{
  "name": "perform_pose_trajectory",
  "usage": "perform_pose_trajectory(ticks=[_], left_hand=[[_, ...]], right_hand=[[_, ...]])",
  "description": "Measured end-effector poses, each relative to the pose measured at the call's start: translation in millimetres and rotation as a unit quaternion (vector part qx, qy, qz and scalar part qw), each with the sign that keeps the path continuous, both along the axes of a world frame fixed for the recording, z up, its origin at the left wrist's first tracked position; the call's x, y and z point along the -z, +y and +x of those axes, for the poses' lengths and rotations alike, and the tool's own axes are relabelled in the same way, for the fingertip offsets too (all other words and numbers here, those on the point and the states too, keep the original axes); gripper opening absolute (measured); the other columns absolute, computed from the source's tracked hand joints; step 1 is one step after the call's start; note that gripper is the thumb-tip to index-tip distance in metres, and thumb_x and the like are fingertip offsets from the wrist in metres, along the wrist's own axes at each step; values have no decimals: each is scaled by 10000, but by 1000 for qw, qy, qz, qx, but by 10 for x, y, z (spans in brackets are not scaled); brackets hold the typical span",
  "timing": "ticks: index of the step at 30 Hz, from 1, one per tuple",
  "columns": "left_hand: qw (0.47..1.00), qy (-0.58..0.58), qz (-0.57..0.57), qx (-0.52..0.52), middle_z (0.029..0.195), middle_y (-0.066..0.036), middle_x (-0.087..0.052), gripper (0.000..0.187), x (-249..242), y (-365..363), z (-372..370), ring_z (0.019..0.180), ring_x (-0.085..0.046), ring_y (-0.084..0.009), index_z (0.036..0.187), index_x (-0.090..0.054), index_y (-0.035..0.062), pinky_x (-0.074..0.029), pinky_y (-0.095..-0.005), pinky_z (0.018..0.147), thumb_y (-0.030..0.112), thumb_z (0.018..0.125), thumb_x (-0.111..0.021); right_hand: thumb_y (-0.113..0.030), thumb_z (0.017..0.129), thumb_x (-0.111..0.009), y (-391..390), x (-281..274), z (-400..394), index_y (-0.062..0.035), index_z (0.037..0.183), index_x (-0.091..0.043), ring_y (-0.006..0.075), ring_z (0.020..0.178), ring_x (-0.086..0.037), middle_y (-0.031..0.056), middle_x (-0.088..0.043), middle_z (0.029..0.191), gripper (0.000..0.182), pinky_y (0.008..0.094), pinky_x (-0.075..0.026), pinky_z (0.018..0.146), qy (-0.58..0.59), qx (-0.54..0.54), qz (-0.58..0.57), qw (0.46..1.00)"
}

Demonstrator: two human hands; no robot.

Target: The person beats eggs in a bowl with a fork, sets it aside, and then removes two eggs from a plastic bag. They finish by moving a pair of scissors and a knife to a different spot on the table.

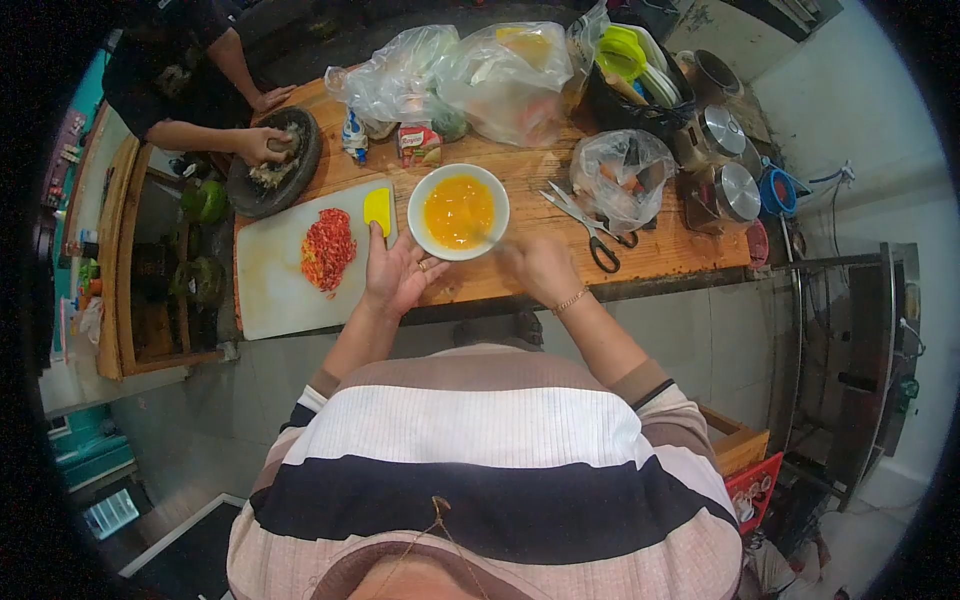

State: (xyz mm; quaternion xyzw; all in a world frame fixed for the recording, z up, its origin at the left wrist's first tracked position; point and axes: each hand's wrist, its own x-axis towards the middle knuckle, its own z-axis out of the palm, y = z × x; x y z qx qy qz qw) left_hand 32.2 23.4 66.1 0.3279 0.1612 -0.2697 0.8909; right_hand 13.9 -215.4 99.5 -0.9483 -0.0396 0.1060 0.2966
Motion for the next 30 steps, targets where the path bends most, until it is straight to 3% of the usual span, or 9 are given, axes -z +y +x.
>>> perform_pose_trajectory(ticks=[3,6,9,12,15,18,21,27,30], left_hand=[[1000,5,-1,-4,1526,-252,-191,911,19,-1,2,1407,-188,-447,1525,-133,136,-77,-532,1147,774,876,-142],[1000,6,15,-5,1523,-252,-198,909,-35,-15,-10,1403,-199,-447,1525,-134,136,-81,-532,1146,773,877,-143],[1000,6,14,-5,1523,-251,-198,910,-37,-16,-1,1402,-202,-447,1524,-136,135,-85,-530,1146,774,876,-147],[1000,14,12,-10,1523,-249,-201,911,-5,-11,3,1401,-204,-446,1524,-137,134,-89,-529,1146,774,876,-153],[1000,19,15,-12,1524,-243,-204,906,-47,-19,-6,1405,-204,-436,1521,-137,117,-100,-525,1148,763,884,-144],[1000,21,17,-10,1528,-232,-204,898,-109,-24,-6,1415,-194,-419,1516,-137,85,-115,-519,1152,739,901,-118],[1000,17,15,-11,1527,-233,-207,896,-106,-32,-15,1415,-194,-420,1516,-139,85,-117,-520,1151,737,902,-113],[1000,17,13,-11,1526,-234,-213,898,-91,-19,-6,1414,-199,-421,1514,-148,82,-119,-522,1150,738,902,-111],[1000,19,14,-15,1524,-235,-218,898,-91,-28,-12,1412,-206,-420,1512,-156,79,-125,-523,1150,737,902,-112]], right_hand=[[-306,885,-577,56,-205,-43,-67,932,-706,361,755,-637,193,-656,799,276,419,-484,672,69,14,119,990],[-295,886,-574,-7,52,43,-59,934,-704,366,737,-628,195,-652,788,273,416,-482,677,-4,120,63,991],[-281,884,-571,-30,14,19,-32,884,-689,372,737,-623,214,-636,768,276,424,-477,674,-15,17,-7,1000],[-282,884,-572,50,-194,-31,-12,848,-676,382,741,-615,224,-626,762,292,440,-473,672,79,5,123,989],[-279,881,-575,22,12,30,-27,851,-680,379,762,-618,225,-631,785,275,451,-474,688,-6,123,75,990],[-289,872,-580,-69,245,49,-18,818,-666,391,740,-614,228,-623,774,289,462,-472,670,-37,36,-19,998],[-304,857,-587,75,-160,-47,-8,759,-639,402,739,-613,234,-615,762,316,475,-465,653,50,3,115,992],[-314,858,-583,6,166,39,-27,781,-654,398,766,-615,223,-626,791,306,463,-471,682,-45,77,-10,996],[-310,865,-573,82,-26,-44,-12,774,-642,400,757,-612,228,-620,785,319,464,-471,682,38,11,149,988]])
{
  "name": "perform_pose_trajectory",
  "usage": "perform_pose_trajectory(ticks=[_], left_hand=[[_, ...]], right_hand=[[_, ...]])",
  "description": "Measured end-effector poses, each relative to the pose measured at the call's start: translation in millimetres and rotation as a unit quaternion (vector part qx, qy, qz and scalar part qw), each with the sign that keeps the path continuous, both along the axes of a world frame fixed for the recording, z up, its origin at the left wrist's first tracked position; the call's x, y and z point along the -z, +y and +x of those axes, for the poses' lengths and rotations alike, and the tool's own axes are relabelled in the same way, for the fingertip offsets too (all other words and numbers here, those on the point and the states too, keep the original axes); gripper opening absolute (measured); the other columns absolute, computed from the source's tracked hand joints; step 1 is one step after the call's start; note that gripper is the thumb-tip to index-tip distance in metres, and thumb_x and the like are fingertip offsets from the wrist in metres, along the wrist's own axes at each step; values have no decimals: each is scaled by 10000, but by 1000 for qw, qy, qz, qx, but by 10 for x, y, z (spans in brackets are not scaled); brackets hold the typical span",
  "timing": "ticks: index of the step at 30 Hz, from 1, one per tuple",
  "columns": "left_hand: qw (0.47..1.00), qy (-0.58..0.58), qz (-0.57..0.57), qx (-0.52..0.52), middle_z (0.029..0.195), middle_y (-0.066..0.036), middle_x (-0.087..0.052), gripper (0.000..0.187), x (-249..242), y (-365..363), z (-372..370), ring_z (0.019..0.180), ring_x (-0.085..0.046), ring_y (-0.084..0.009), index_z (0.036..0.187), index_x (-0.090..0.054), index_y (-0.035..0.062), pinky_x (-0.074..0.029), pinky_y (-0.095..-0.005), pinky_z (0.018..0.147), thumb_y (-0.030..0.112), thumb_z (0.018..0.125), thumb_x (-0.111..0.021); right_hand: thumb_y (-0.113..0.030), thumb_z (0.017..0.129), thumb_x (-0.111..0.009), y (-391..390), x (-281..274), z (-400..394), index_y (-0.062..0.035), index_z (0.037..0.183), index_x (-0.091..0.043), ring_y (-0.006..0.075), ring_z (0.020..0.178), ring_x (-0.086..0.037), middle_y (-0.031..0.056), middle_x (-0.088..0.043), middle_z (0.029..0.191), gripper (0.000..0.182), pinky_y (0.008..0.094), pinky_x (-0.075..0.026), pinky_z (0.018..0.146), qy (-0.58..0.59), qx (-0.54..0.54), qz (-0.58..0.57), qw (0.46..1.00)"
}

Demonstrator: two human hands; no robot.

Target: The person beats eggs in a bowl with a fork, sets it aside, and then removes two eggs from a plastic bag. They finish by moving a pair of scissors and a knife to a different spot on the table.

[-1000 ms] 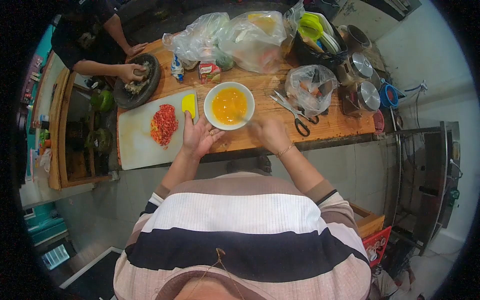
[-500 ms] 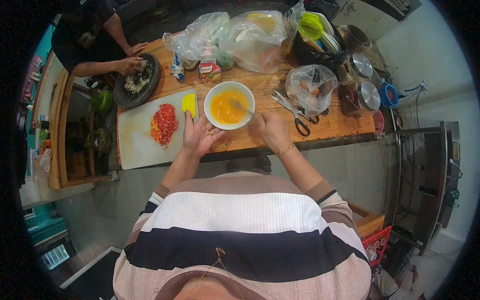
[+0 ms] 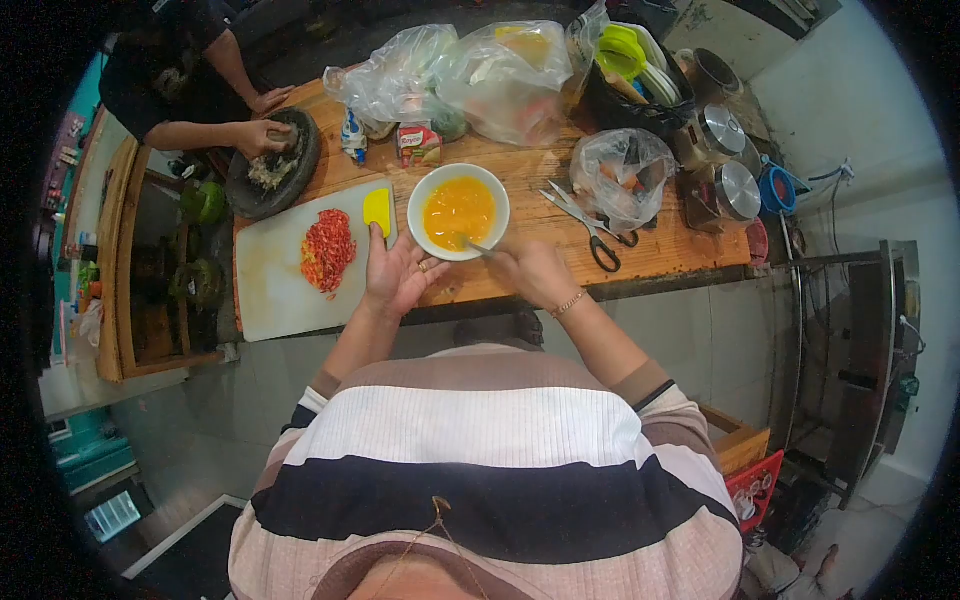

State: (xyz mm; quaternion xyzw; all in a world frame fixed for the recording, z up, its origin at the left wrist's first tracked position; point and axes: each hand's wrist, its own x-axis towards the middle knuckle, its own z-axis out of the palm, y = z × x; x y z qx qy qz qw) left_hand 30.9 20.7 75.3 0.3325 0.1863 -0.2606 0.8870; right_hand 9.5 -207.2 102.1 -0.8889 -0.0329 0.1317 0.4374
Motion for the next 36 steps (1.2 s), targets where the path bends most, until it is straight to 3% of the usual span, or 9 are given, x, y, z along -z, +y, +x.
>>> perform_pose_trajectory(ticks=[6,9,12,18,24,27,30,33,36], left_hand=[[1000,-5,-2,6,1523,-233,-220,896,16,16,4,1409,-222,-411,1512,-152,77,-138,-520,1149,734,904,-116],[1000,-9,-10,8,1525,-236,-209,894,40,20,6,1410,-212,-416,1516,-146,95,-124,-525,1149,742,899,-129],[1000,-10,-12,6,1527,-238,-199,893,44,23,2,1412,-196,-426,1520,-139,113,-109,-531,1148,750,894,-143],[1000,1,-3,4,1526,-226,-215,895,-1,6,2,1412,-211,-412,1515,-144,84,-129,-520,1151,737,903,-128],[1000,1,5,2,1529,-233,-206,900,-37,-2,-9,1413,-203,-418,1515,-149,85,-117,-521,1152,741,900,-130],[1000,2,-2,3,1531,-236,-201,899,-19,3,1,1414,-202,-418,1514,-150,82,-116,-520,1152,739,901,-129],[1000,-2,-7,3,1530,-240,-198,891,26,12,1,1414,-199,-420,1517,-146,99,-109,-525,1150,742,900,-137],[1000,-10,-19,9,1524,-246,-199,881,107,40,16,1413,-191,-428,1522,-139,137,-92,-540,1145,753,893,-157],[1000,-9,-23,9,1524,-244,-201,882,109,40,17,1412,-193,-428,1522,-141,136,-94,-542,1145,754,892,-157]], right_hand=[[-300,875,-559,-36,74,71,-3,778,-643,401,766,-612,231,-625,799,323,456,-475,688,-57,83,-130,986],[-290,873,-558,-5,-47,1,2,779,-634,405,762,-609,232,-625,802,316,462,-472,686,13,-9,-37,999],[-213,894,-606,-49,177,56,14,734,-591,343,595,-564,208,-548,631,279,416,-433,567,-110,60,-67,990],[-277,868,-571,5,-95,9,-1,840,-651,399,736,-619,238,-628,783,289,462,-478,666,16,-12,-20,1000],[-285,871,-568,-29,105,100,-19,859,-667,387,742,-623,229,-635,798,285,441,-483,679,-55,99,-142,983],[-279,874,-555,-4,-121,25,-18,830,-660,400,739,-615,229,-627,771,285,452,-482,678,22,-18,-8,1000],[-285,880,-550,-33,81,87,-22,855,-667,391,770,-626,226,-635,795,289,450,-486,695,-39,54,-78,995],[-227,915,-587,-44,220,108,6,734,-597,334,597,-553,205,-551,645,295,412,-425,569,-100,116,-98,983],[-307,892,-549,-45,136,67,-24,869,-670,387,748,-630,220,-637,778,310,439,-489,683,-11,-28,-37,999]])
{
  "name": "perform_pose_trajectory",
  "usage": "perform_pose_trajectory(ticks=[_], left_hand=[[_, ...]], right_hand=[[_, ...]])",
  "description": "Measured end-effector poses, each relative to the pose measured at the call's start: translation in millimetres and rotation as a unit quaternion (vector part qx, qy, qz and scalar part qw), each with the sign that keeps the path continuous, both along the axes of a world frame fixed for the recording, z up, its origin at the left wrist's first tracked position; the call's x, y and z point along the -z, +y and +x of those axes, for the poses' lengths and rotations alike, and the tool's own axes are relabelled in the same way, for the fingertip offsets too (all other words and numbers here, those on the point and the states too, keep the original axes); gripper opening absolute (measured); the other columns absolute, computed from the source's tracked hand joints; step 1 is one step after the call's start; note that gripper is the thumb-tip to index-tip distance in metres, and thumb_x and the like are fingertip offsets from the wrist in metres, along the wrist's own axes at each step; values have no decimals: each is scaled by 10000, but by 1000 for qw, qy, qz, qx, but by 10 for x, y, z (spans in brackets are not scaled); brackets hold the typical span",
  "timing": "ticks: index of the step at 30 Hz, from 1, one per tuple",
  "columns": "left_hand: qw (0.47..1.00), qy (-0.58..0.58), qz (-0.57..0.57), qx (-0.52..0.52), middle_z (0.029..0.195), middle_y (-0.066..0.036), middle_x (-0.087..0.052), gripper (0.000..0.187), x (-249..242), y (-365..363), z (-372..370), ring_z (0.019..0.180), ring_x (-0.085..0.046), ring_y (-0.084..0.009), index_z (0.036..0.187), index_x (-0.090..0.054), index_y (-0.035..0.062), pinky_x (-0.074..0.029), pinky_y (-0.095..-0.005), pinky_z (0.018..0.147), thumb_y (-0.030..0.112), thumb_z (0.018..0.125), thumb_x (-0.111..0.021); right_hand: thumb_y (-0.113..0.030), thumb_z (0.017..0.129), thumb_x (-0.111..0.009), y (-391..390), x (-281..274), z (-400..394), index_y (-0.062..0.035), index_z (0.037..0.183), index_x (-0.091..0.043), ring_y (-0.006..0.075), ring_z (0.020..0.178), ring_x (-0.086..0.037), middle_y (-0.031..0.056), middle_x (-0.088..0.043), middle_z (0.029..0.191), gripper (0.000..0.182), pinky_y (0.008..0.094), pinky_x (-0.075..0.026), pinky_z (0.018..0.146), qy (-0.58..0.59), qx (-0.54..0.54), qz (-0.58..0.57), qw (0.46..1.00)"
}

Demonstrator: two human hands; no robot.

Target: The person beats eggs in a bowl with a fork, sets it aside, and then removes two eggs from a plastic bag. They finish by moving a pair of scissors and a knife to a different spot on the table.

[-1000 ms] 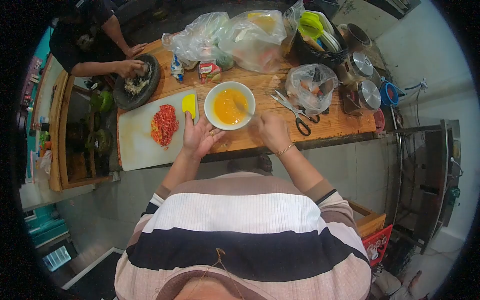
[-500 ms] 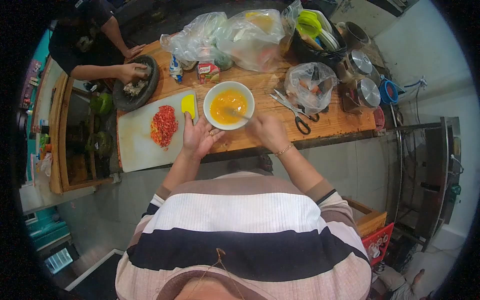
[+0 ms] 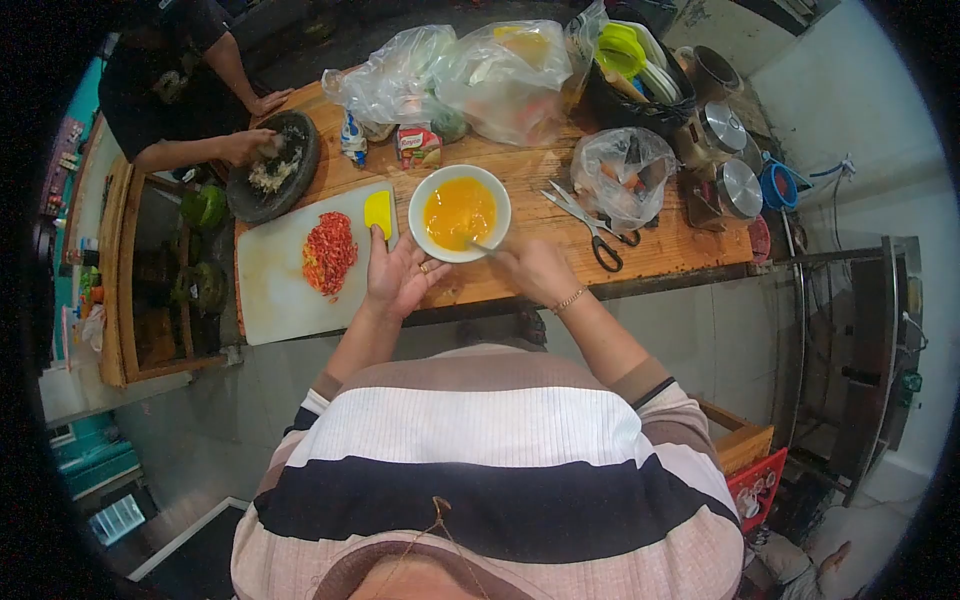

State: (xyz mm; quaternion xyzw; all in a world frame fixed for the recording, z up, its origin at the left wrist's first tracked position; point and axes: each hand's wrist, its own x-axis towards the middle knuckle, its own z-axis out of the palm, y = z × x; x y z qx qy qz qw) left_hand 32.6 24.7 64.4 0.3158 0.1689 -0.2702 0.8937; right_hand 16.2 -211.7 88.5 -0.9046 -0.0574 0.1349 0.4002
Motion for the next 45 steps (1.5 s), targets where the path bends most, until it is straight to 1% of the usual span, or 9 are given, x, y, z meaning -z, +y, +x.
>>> perform_pose_trajectory(ticks=[6,9,15,18,24,27,33,39,45], left_hand=[[1000,-1,10,1,1523,-242,-201,889,-54,-6,-5,1410,-194,-431,1521,-140,129,-98,-537,1146,756,891,-153],[1000,-2,8,3,1523,-241,-202,892,-33,2,0,1410,-193,-432,1521,-139,124,-99,-535,1147,755,891,-155],[1000,1,3,-2,1523,-242,-198,903,-31,-1,6,1412,-183,-436,1521,-128,107,-95,-541,1147,754,892,-163],[1000,-4,0,1,1524,-243,-196,905,7,14,12,1412,-184,-437,1521,-125,103,-99,-541,1147,753,892,-162],[1000,3,16,1,1521,-245,-202,903,-60,-2,9,1404,-203,-440,1521,-127,105,-113,-536,1146,752,893,-159],[1000,2,12,3,1518,-244,-209,902,-40,4,13,1402,-212,-440,1521,-129,109,-118,-533,1145,754,892,-158],[1000,5,18,3,1520,-246,-205,902,-53,1,15,1403,-210,-438,1523,-125,114,-110,-532,1146,756,890,-156],[1000,15,21,0,1517,-247,-212,900,-49,-10,20,1404,-209,-433,1523,-119,114,-109,-535,1146,754,891,-154],[1000,8,13,-3,1511,-248,-224,889,-36,-10,16,1400,-223,-428,1522,-134,118,-118,-534,1145,748,896,-151]], right_hand=[[-320,890,-555,-5,-38,79,-35,916,-687,381,751,-640,217,-645,776,315,437,-497,686,-24,140,-82,986],[-321,891,-552,-15,-64,35,-37,913,-687,378,744,-639,225,-641,772,316,439,-497,683,21,-7,-30,999],[-325,895,-540,-7,9,98,-44,951,-684,395,752,-634,220,-645,788,321,450,-495,684,-32,125,-85,988],[-221,905,-604,28,-128,15,6,783,-663,348,635,-577,204,-592,685,264,406,-442,605,-35,19,-30,999],[-311,894,-533,10,-49,129,-46,941,-685,388,781,-635,224,-649,826,309,437,-490,708,-4,128,-90,988],[-304,895,-530,28,-294,72,-44,931,-686,387,774,-638,224,-650,828,305,429,-494,705,57,6,-67,996],[-304,887,-542,-22,2,134,-59,922,-697,385,812,-645,214,-662,852,292,432,-500,735,-18,107,-80,991],[-307,864,-572,-7,-59,63,-26,859,-678,396,796,-636,223,-651,821,300,452,-493,721,31,2,15,999],[-320,864,-570,-46,-57,113,-27,845,-674,403,783,-633,230,-642,816,311,456,-490,710,-14,70,-117,991]])
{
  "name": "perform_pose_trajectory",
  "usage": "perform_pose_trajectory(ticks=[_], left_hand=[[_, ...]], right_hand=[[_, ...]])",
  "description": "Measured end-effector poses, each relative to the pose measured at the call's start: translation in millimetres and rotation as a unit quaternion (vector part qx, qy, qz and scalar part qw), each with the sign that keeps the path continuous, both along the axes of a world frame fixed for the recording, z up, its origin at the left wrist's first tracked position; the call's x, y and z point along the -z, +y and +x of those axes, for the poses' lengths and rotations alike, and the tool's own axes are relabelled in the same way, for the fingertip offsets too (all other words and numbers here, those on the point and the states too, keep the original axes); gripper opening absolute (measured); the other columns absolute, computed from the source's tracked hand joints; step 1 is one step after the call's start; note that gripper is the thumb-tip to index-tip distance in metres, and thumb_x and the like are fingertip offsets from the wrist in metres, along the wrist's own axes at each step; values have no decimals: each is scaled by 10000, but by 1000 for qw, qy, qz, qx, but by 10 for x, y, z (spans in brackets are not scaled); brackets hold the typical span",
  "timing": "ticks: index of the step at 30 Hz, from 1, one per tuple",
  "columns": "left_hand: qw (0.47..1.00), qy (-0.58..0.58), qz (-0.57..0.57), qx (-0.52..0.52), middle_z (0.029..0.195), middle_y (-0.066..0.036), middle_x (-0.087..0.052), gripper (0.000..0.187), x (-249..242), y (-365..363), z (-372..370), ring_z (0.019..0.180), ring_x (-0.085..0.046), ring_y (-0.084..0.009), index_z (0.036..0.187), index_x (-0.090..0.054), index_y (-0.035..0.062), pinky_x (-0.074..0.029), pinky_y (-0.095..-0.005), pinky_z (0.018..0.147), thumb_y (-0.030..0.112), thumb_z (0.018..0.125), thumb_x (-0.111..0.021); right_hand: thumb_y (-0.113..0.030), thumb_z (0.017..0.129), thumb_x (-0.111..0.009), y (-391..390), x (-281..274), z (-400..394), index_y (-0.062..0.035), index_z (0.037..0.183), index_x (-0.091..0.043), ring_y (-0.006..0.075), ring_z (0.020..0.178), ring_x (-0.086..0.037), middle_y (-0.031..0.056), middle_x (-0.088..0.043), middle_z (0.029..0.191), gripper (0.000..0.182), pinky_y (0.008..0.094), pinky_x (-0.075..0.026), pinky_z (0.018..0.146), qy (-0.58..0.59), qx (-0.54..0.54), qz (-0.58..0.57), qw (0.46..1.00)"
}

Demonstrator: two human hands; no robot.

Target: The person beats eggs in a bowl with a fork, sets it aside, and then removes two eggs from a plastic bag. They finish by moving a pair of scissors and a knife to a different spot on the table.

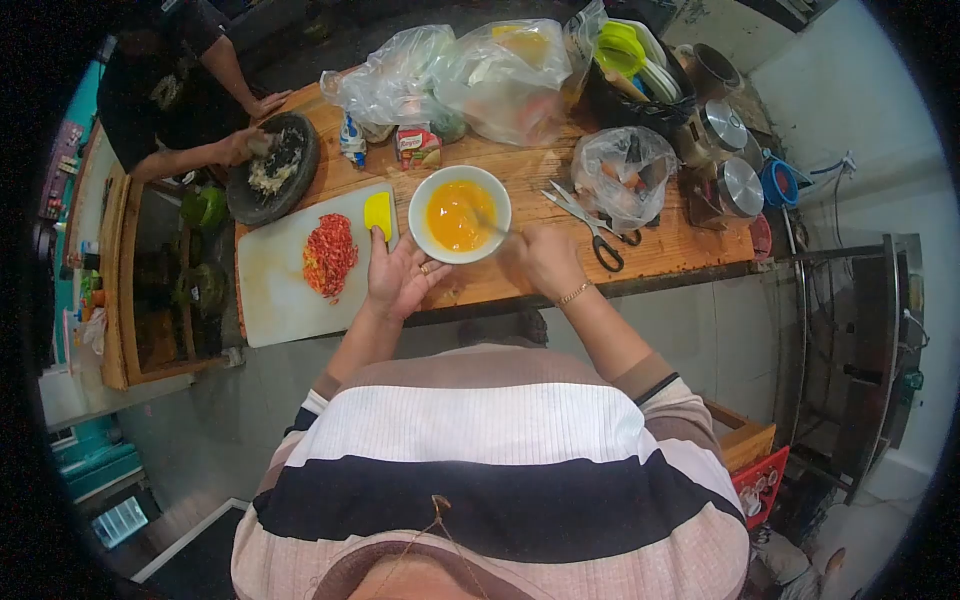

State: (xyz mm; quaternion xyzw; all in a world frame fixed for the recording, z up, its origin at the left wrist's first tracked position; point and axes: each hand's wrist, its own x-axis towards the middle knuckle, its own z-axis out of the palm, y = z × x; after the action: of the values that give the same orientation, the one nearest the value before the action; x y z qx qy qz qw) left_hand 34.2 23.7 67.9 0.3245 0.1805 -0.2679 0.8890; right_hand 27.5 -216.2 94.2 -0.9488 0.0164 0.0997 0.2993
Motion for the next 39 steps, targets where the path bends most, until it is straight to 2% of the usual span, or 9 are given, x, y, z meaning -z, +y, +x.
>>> perform_pose_trajectory(ticks=[3,9,12,18,21,27,30,36,39], left_hand=[[1000,-1,2,0,1510,-249,-226,885,9,2,-3,1397,-230,-429,1522,-139,122,-127,-531,1144,748,896,-153],[1000,4,9,-3,1511,-251,-223,882,4,1,-12,1395,-233,-434,1523,-135,126,-135,-527,1141,747,897,-156],[1000,3,10,-2,1514,-252,-213,881,0,-7,-15,1396,-229,-434,1524,-131,128,-134,-528,1141,746,898,-156],[1000,-1,6,-1,1519,-249,-202,882,-3,-3,-19,1399,-220,-434,1523,-128,124,-124,-533,1142,746,898,-153],[1000,-5,-1,2,1519,-247,-204,883,14,5,-19,1401,-213,-435,1523,-128,121,-114,-534,1144,745,898,-151],[1000,7,16,-8,1505,-244,-249,878,-55,-21,-21,1395,-249,-422,1511,-170,98,-155,-531,1140,734,906,-134],[1000,1,3,-4,1513,-246,-222,882,-19,-2,-22,1402,-215,-431,1521,-138,118,-107,-540,1144,744,899,-154],[1000,4,7,-1,1513,-246,-224,883,14,8,-14,1401,-214,-436,1521,-144,121,-110,-540,1143,747,897,-156],[1000,9,10,-4,1512,-248,-226,884,-5,-3,-11,1401,-216,-435,1521,-148,122,-115,-541,1142,748,896,-157]], right_hand=[[-320,870,-556,62,-226,-70,-15,804,-660,404,779,-629,238,-633,804,328,461,-487,702,67,-68,97,991],[-301,876,-541,-3,27,3,-41,870,-676,403,779,-627,231,-643,817,293,459,-493,710,-31,5,-2,999],[-229,914,-586,82,-175,-119,19,748,-607,342,602,-575,209,-566,650,299,417,-443,587,-5,-79,121,989],[-253,913,-594,34,81,-27,-2,788,-651,342,613,-590,206,-593,675,286,412,-454,596,-61,25,11,998],[-248,913,-594,79,-34,-118,-11,802,-661,340,609,-592,197,-604,680,270,407,-454,592,-45,-81,84,992],[-301,885,-549,8,19,6,-50,939,-688,390,819,-632,222,-651,857,292,455,-491,741,3,33,11,999],[-230,905,-605,53,-25,-93,-6,781,-676,340,610,-598,182,-615,687,267,406,-460,600,14,-56,89,994],[-283,887,-540,28,47,-13,-58,896,-695,368,816,-644,198,-662,842,273,452,-489,750,-2,64,22,998],[-269,879,-545,62,-76,-84,-48,877,-691,374,798,-643,208,-657,829,265,450,-492,724,20,-55,29,998]])
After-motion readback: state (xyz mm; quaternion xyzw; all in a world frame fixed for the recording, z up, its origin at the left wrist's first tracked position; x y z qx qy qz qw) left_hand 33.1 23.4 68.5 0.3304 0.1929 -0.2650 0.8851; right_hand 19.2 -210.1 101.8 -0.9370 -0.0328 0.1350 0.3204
